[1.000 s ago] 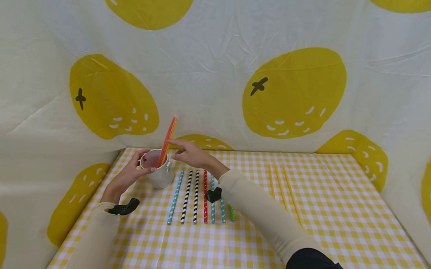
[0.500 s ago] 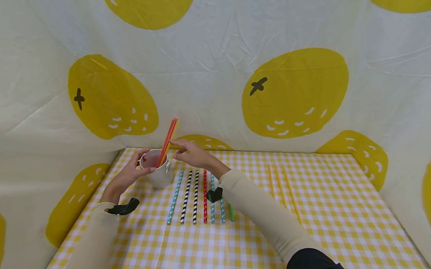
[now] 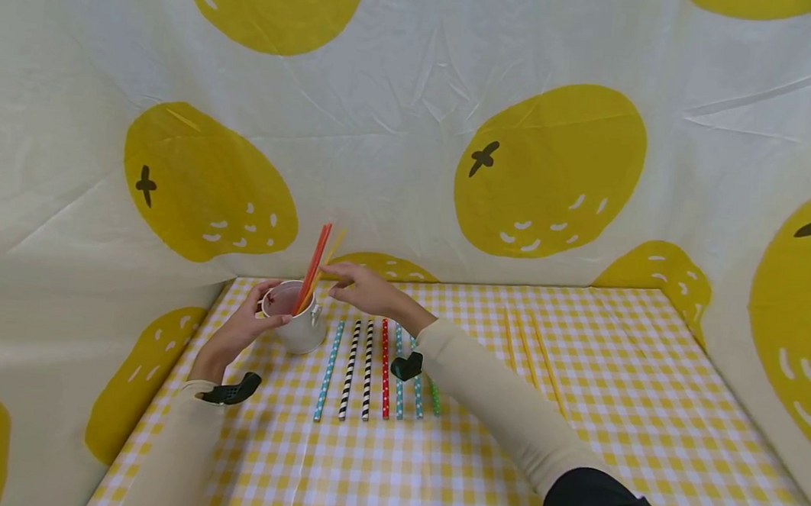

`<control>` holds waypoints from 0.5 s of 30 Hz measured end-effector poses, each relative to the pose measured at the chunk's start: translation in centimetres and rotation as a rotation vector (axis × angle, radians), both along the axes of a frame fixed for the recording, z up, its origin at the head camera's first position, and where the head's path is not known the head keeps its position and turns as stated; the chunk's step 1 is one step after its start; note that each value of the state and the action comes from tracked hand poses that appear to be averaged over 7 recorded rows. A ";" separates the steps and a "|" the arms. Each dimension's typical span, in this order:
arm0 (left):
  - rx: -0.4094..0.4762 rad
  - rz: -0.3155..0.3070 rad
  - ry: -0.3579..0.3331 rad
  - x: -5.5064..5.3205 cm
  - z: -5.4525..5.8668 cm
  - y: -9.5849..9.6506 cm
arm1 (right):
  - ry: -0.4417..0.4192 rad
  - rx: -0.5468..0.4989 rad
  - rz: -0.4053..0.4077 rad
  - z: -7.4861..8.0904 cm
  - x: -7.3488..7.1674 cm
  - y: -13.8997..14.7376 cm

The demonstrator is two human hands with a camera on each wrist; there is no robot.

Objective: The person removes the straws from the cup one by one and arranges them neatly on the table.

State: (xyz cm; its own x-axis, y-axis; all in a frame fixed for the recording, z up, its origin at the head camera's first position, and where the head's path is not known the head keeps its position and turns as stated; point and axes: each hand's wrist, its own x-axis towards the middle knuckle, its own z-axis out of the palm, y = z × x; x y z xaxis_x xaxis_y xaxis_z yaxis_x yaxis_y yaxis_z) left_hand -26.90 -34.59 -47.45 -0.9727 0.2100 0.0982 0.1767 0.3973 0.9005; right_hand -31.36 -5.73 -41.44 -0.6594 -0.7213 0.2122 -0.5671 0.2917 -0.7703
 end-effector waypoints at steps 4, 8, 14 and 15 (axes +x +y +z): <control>-0.008 0.000 0.001 0.0 -0.1 -0.1 | -0.001 -0.038 0.021 0.1 0.0 0.6; -0.007 -0.009 0.007 -0.1 -0.2 -0.3 | 0.014 -0.054 0.016 0.3 0.1 1.2; -0.002 -0.008 0.013 0.2 -0.1 -0.1 | 0.038 -0.072 -0.007 0.6 0.0 2.2; -0.003 -0.007 0.014 0.2 -0.1 -0.1 | 0.043 -0.075 -0.008 0.7 0.0 2.4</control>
